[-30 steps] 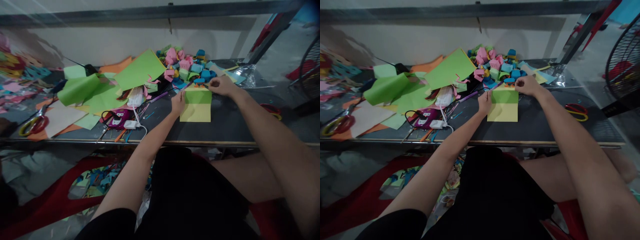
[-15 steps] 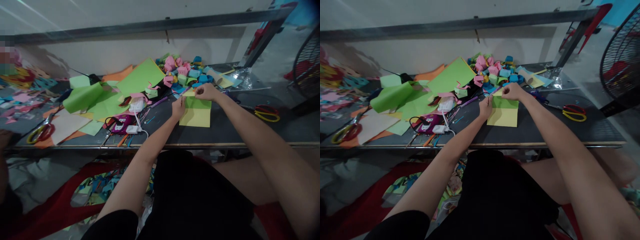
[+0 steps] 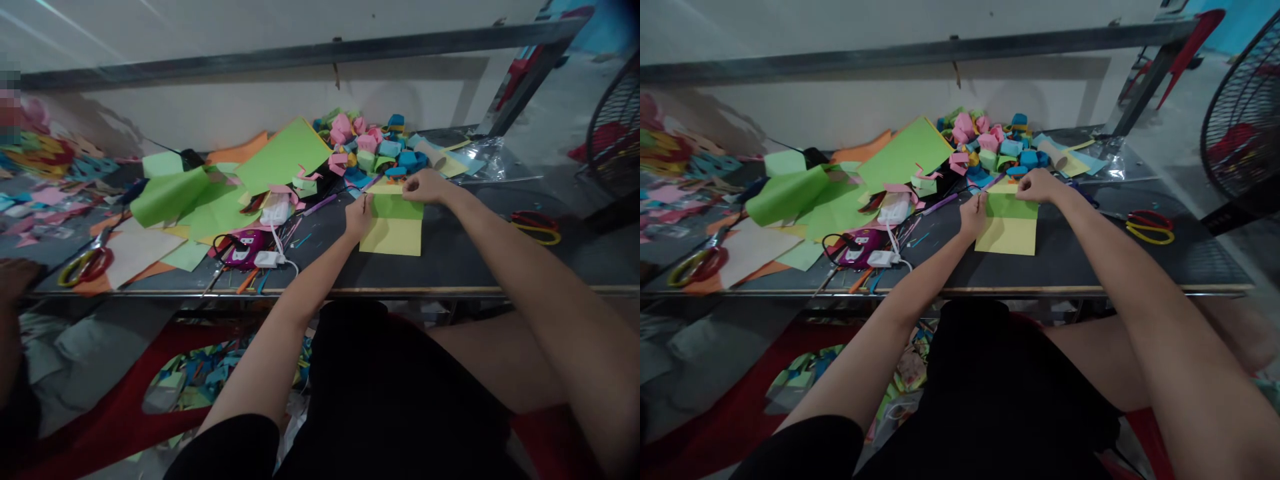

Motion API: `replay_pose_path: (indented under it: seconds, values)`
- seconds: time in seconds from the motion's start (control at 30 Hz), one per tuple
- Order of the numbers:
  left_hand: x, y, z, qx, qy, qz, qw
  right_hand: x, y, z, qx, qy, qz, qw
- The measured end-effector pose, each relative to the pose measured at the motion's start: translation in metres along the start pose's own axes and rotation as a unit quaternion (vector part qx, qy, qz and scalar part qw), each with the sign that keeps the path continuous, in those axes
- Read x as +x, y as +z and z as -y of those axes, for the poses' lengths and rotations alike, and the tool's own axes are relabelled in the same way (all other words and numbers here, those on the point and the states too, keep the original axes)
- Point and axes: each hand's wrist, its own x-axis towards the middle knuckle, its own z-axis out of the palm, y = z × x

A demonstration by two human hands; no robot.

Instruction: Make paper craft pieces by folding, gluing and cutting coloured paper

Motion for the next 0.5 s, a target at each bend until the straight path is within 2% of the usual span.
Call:
replay_pose_path:
  seconds: [0.13, 0.27, 0.5]
  values:
    - [0.0, 0.0, 0.001, -0.001, -0.007, 0.002, 1.0, -0.006, -0.008, -0.009, -0.018, 0.031, 0.014, 0.999]
    - [0.0, 0.001, 0.002, 0.003, -0.018, 0.007, 1.0, -0.011, -0.013, -0.015, -0.016, 0.021, 0.023, 0.999]
    - [-0.003, -0.004, -0.001, 0.009, -0.033, 0.002, 0.999, 0.005, -0.006, 0.004, -0.011, -0.03, 0.033, 0.999]
